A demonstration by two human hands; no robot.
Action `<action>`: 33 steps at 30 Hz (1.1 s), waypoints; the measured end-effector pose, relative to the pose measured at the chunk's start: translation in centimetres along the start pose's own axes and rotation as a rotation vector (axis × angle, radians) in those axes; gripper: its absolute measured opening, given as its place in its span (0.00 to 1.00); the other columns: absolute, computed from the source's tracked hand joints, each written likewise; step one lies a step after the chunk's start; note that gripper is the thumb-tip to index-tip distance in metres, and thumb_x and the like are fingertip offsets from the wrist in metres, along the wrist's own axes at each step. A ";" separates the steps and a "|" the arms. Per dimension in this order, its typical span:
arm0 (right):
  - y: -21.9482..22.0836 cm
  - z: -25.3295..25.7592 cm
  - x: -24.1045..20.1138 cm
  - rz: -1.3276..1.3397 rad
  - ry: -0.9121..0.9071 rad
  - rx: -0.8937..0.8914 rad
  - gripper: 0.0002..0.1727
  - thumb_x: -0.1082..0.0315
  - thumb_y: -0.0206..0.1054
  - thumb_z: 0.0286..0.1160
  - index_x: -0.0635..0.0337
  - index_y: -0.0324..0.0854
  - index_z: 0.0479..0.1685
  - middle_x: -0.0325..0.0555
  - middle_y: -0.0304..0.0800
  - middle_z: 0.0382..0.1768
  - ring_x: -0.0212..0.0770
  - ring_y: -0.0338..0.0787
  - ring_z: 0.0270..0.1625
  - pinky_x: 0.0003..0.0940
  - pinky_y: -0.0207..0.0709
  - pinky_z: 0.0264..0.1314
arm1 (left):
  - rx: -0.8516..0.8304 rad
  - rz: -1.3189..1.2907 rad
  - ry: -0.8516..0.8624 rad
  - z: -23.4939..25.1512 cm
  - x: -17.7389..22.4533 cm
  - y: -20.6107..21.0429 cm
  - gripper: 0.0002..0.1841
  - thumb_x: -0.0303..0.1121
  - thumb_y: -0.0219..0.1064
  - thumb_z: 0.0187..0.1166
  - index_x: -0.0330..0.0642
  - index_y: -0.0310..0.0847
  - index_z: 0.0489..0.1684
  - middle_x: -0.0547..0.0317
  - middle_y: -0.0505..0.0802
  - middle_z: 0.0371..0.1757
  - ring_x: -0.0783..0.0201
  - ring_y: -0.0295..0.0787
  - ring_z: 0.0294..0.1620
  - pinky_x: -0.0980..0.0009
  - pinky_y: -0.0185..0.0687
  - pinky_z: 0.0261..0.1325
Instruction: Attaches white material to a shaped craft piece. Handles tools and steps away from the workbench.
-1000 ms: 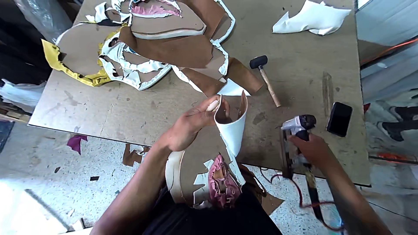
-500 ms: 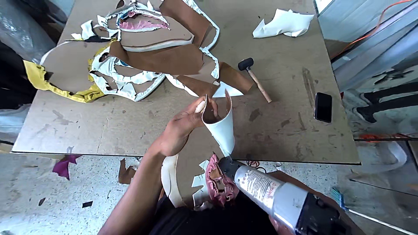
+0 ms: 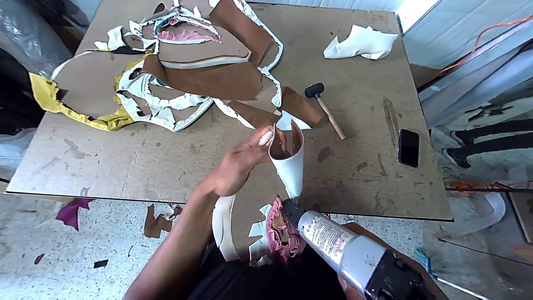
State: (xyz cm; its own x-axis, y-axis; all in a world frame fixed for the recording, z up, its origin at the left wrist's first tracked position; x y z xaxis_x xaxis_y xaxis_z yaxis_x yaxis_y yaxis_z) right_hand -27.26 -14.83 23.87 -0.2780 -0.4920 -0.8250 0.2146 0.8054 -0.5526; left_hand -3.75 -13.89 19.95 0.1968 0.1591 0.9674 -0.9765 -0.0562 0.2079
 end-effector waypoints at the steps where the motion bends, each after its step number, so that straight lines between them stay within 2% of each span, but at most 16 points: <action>1: -0.1 0.1 0.1 -0.001 -0.001 0.009 0.27 0.59 0.71 0.77 0.71 0.79 0.67 0.61 0.88 0.62 0.46 0.90 0.64 0.43 0.84 0.68 | 0.000 0.000 0.001 0.2 -0.1 -0.1 0.16 0.36 0.43 0.88 0.44 0.75 0.60 0.62 0.86 0.51 0.70 0.83 0.58 0.69 0.80 0.67; 7: -0.3 1.0 0.0 0.015 -0.025 0.031 0.26 0.61 0.72 0.76 0.72 0.80 0.66 0.62 0.88 0.62 0.45 0.90 0.64 0.41 0.84 0.68 | 0.011 -0.026 -0.027 0.5 -0.6 -0.4 0.16 0.36 0.45 0.87 0.44 0.76 0.61 0.62 0.86 0.52 0.69 0.82 0.59 0.69 0.79 0.67; 10: -1.0 1.9 -1.1 0.001 -0.048 0.094 0.23 0.59 0.70 0.78 0.69 0.83 0.62 0.60 0.90 0.60 0.42 0.90 0.64 0.35 0.83 0.69 | 0.019 -0.024 -0.044 0.6 -0.6 -0.6 0.15 0.36 0.46 0.87 0.44 0.76 0.60 0.63 0.86 0.51 0.70 0.82 0.58 0.70 0.80 0.67; 12: -1.0 1.7 0.3 0.064 -0.044 0.079 0.25 0.57 0.70 0.78 0.68 0.81 0.65 0.60 0.89 0.62 0.43 0.92 0.61 0.40 0.86 0.65 | 0.010 -0.030 -0.034 0.7 -0.4 -0.7 0.14 0.36 0.46 0.87 0.44 0.76 0.59 0.63 0.86 0.51 0.70 0.82 0.57 0.70 0.80 0.65; 13: -0.9 0.9 1.8 0.123 -0.002 0.050 0.29 0.57 0.72 0.76 0.69 0.77 0.70 0.60 0.88 0.62 0.45 0.92 0.58 0.44 0.88 0.62 | 0.008 -0.031 -0.024 0.8 -0.3 -0.8 0.14 0.34 0.46 0.86 0.44 0.75 0.59 0.62 0.86 0.50 0.70 0.83 0.56 0.70 0.81 0.64; 15: -1.7 -0.8 4.9 0.174 0.079 0.109 0.33 0.57 0.76 0.72 0.67 0.75 0.73 0.56 0.91 0.51 0.44 0.93 0.47 0.47 0.90 0.52 | 0.038 0.001 -0.004 0.6 -0.2 -1.9 0.15 0.33 0.46 0.84 0.44 0.76 0.60 0.63 0.86 0.51 0.70 0.82 0.57 0.70 0.80 0.65; 16: -2.5 -1.3 6.3 0.144 0.106 0.178 0.31 0.57 0.76 0.71 0.66 0.77 0.70 0.55 0.92 0.45 0.44 0.93 0.43 0.48 0.90 0.47 | 0.073 0.026 0.002 0.4 -0.2 -2.7 0.16 0.32 0.47 0.84 0.44 0.76 0.61 0.64 0.87 0.52 0.71 0.82 0.58 0.70 0.79 0.66; 17: -3.4 -1.3 7.6 0.059 0.121 0.261 0.28 0.55 0.76 0.72 0.64 0.80 0.66 0.52 0.92 0.43 0.43 0.93 0.43 0.48 0.90 0.47 | 0.117 0.047 0.002 0.0 -0.3 -3.8 0.17 0.32 0.47 0.83 0.44 0.77 0.63 0.65 0.87 0.54 0.71 0.82 0.59 0.70 0.79 0.67; 19: -4.8 -0.1 11.1 -0.229 0.149 0.401 0.26 0.50 0.71 0.72 0.57 0.82 0.64 0.46 0.93 0.48 0.37 0.94 0.47 0.46 0.91 0.49 | 0.205 0.054 -0.001 -1.0 -0.6 -5.7 0.17 0.34 0.49 0.84 0.46 0.77 0.65 0.67 0.88 0.56 0.73 0.83 0.61 0.71 0.79 0.69; 21: -4.9 1.2 17.3 -0.428 0.236 0.398 0.28 0.55 0.69 0.67 0.55 0.80 0.69 0.50 0.88 0.60 0.47 0.92 0.52 0.57 0.88 0.50 | 0.281 0.011 -0.005 -2.0 -0.7 -7.2 0.16 0.35 0.52 0.83 0.49 0.77 0.65 0.68 0.89 0.57 0.74 0.84 0.61 0.73 0.82 0.66; 22: -4.7 1.4 20.9 -0.452 0.281 0.386 0.29 0.64 0.73 0.65 0.57 0.79 0.70 0.54 0.85 0.65 0.55 0.91 0.54 0.64 0.86 0.51 | 0.308 -0.011 -0.005 -2.6 -0.6 -7.7 0.17 0.36 0.53 0.83 0.51 0.77 0.67 0.68 0.89 0.58 0.74 0.85 0.60 0.74 0.83 0.65; 24: -4.3 1.5 27.3 -0.508 0.321 0.403 0.29 0.73 0.76 0.63 0.59 0.80 0.70 0.56 0.81 0.68 0.60 0.90 0.56 0.67 0.86 0.49 | 0.336 -0.029 0.018 -3.6 -0.2 -8.5 0.17 0.36 0.53 0.82 0.52 0.75 0.66 0.68 0.89 0.56 0.74 0.86 0.57 0.75 0.85 0.61; 26: -4.0 1.6 31.8 -0.565 0.367 0.408 0.27 0.73 0.74 0.66 0.60 0.80 0.70 0.58 0.80 0.69 0.63 0.90 0.56 0.68 0.86 0.45 | 0.366 -0.066 0.042 -4.5 0.4 -9.1 0.17 0.34 0.53 0.82 0.50 0.74 0.67 0.65 0.89 0.55 0.73 0.88 0.55 0.75 0.87 0.58; 29: -3.7 2.1 34.9 -0.600 0.459 0.385 0.25 0.66 0.74 0.71 0.63 0.81 0.69 0.65 0.78 0.68 0.68 0.88 0.56 0.69 0.85 0.46 | 0.418 -0.083 0.055 -5.4 1.1 -9.6 0.18 0.33 0.55 0.81 0.50 0.74 0.68 0.64 0.90 0.54 0.73 0.89 0.53 0.75 0.88 0.56; 33: -2.9 3.2 37.2 -0.548 0.516 0.388 0.35 0.63 0.81 0.62 0.61 0.79 0.73 0.67 0.77 0.69 0.68 0.86 0.60 0.67 0.85 0.52 | 0.527 0.012 -0.004 -5.6 0.5 -10.9 0.20 0.31 0.53 0.82 0.51 0.73 0.71 0.65 0.92 0.52 0.74 0.91 0.49 0.75 0.90 0.53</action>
State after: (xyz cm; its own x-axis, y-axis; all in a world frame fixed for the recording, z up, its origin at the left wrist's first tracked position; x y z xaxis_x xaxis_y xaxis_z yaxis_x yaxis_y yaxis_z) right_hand -35.28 -36.54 -5.55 -0.8085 -0.4916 -0.3234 0.2049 0.2799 -0.9379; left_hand 6.45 -7.63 17.37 0.1872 0.1518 0.9705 -0.8025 -0.5461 0.2402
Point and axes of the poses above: each hand's wrist, its own z-axis towards the middle knuckle, its own y-axis out of the palm, x = y × z, the point moved 10 cm from there along z, towards the middle knuckle
